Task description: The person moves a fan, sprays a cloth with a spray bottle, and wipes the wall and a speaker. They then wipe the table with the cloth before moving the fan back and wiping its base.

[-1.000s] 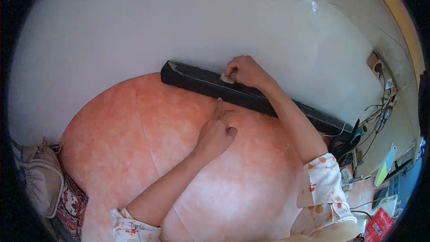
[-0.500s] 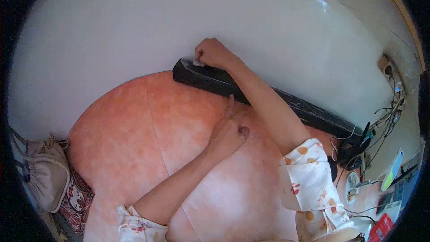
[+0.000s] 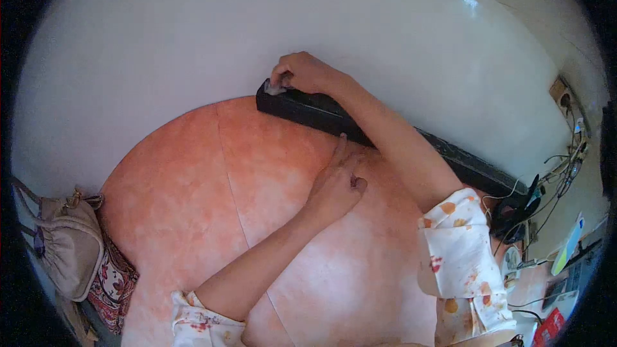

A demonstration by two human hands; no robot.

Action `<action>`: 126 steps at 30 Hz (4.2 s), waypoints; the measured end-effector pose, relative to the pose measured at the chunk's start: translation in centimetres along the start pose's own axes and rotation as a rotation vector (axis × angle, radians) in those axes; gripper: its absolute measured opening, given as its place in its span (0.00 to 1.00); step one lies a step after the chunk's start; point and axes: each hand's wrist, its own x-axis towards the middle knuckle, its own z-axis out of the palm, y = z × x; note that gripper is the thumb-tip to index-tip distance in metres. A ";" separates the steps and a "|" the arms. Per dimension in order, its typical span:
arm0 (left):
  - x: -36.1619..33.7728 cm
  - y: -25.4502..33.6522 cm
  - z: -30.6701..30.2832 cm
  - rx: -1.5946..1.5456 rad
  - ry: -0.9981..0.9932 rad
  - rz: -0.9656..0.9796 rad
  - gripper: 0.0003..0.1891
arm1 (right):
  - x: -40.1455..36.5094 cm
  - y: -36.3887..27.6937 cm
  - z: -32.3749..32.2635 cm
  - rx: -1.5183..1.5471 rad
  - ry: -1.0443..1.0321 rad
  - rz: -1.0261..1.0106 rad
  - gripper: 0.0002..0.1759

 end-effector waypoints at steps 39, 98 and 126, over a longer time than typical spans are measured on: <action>0.4 -0.7 -0.1 0.027 0.019 0.076 0.25 | -25.4 -2.6 -12.8 0.157 -0.311 0.847 0.12; 0.3 -0.1 -0.5 -0.065 -0.109 -0.052 0.20 | 3.8 -3.0 3.0 0.043 0.309 0.579 0.15; 0.2 -0.1 0.3 -0.188 0.152 0.049 0.15 | -17.4 -10.8 -0.3 -0.208 0.199 0.865 0.08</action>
